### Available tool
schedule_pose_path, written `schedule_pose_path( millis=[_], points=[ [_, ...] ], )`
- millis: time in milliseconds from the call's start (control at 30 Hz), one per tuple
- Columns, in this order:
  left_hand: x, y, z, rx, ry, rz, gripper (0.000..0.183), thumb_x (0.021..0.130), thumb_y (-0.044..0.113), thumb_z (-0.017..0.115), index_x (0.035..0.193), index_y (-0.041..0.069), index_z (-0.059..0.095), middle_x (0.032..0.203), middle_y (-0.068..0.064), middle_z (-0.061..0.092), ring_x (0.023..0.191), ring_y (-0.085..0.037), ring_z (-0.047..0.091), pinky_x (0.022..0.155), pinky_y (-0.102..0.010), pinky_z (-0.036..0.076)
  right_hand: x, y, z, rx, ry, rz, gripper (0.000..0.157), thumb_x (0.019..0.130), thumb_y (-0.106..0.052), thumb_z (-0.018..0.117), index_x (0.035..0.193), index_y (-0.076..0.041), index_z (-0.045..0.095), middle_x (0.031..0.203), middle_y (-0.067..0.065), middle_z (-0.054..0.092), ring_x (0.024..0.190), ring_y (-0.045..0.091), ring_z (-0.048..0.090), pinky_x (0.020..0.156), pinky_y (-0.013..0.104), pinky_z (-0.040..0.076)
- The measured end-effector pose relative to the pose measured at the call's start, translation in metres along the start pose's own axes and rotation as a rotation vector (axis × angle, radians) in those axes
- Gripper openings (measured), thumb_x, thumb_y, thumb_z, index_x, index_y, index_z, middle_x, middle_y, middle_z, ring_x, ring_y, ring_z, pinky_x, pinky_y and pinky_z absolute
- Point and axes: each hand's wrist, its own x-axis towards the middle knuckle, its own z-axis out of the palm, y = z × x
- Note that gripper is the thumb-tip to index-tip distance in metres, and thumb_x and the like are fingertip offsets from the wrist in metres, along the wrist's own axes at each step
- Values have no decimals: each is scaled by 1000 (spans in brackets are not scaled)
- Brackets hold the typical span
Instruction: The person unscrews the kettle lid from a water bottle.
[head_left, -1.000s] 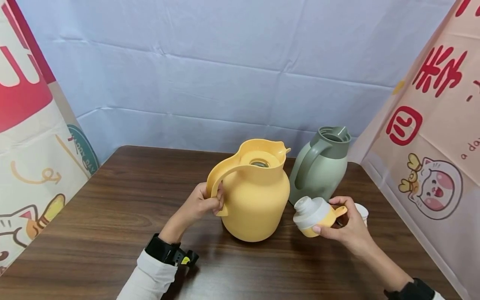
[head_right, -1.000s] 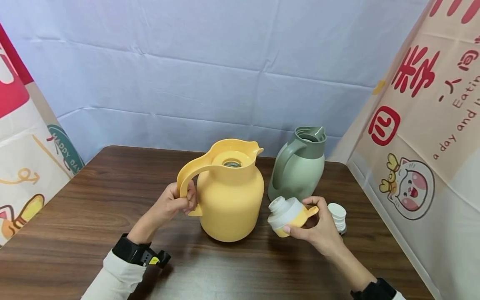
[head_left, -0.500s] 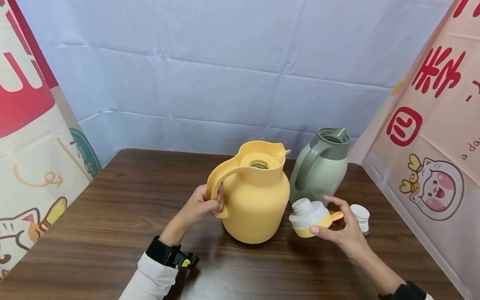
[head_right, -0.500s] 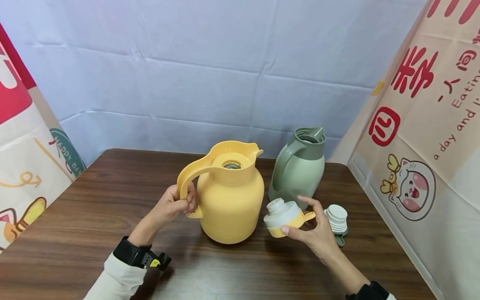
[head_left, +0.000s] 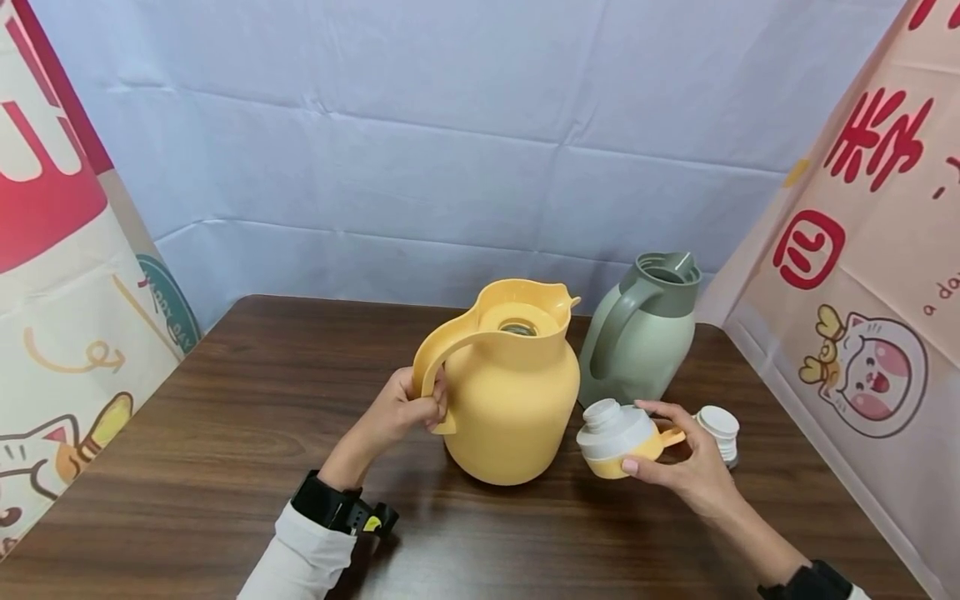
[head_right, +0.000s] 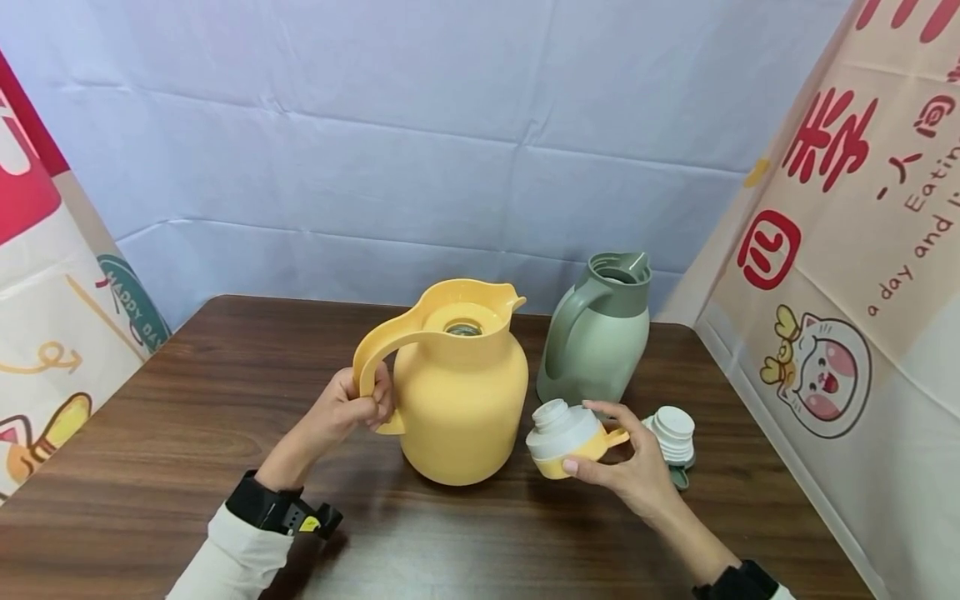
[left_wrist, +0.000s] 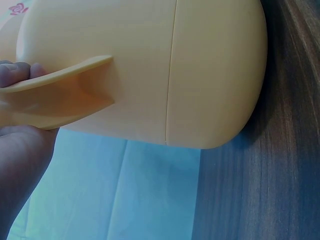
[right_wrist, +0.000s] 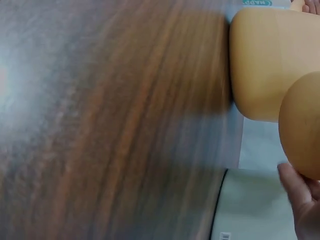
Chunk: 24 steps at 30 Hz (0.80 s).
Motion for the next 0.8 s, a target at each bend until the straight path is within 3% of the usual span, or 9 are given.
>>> schedule_pose_path(
  millis=[100,200,333,467,667,800],
  points=[
    [0,0,0,-3,-1,-3,5,78,-10,40,80,-5,39,61,-11,40,49,-26,36,45,-39,32,-1,3,1,-34,10,-2,68,60,0,79,121,-5,51,104,-3,57,95,13,52,73,22,42],
    [0,0,0,-7,-1,-3,5,78,-10,40,80,-6,39,61,-11,40,49,-27,35,45,-38,32,-1,7,2,2,-15,-3,67,59,4,78,119,-1,47,104,-3,59,94,13,55,72,20,46],
    [0,0,0,-5,5,0,6,78,-10,40,80,-5,40,61,-11,40,49,-29,34,45,-38,32,-2,11,5,28,-59,27,65,60,5,78,112,2,40,102,6,60,88,16,59,65,22,52],
    [0,0,0,-4,8,-1,6,78,-10,39,80,-4,40,61,-11,40,49,-26,35,45,-36,33,-2,14,8,-68,-70,69,68,60,-5,82,109,0,35,106,14,52,91,16,55,72,20,47],
    [0,-1,0,-26,-8,-2,7,79,-12,38,80,-5,39,61,-12,38,49,-25,34,45,-40,30,-3,18,9,-158,-111,50,86,61,-14,82,129,-3,30,115,12,46,99,15,43,79,26,36],
    [0,-1,0,-25,-3,-5,6,78,-11,39,79,-5,38,61,-11,38,50,-24,34,45,-41,29,-2,18,8,-162,-130,36,89,62,-15,82,135,-7,32,116,9,48,95,15,47,76,26,39]
  ],
)
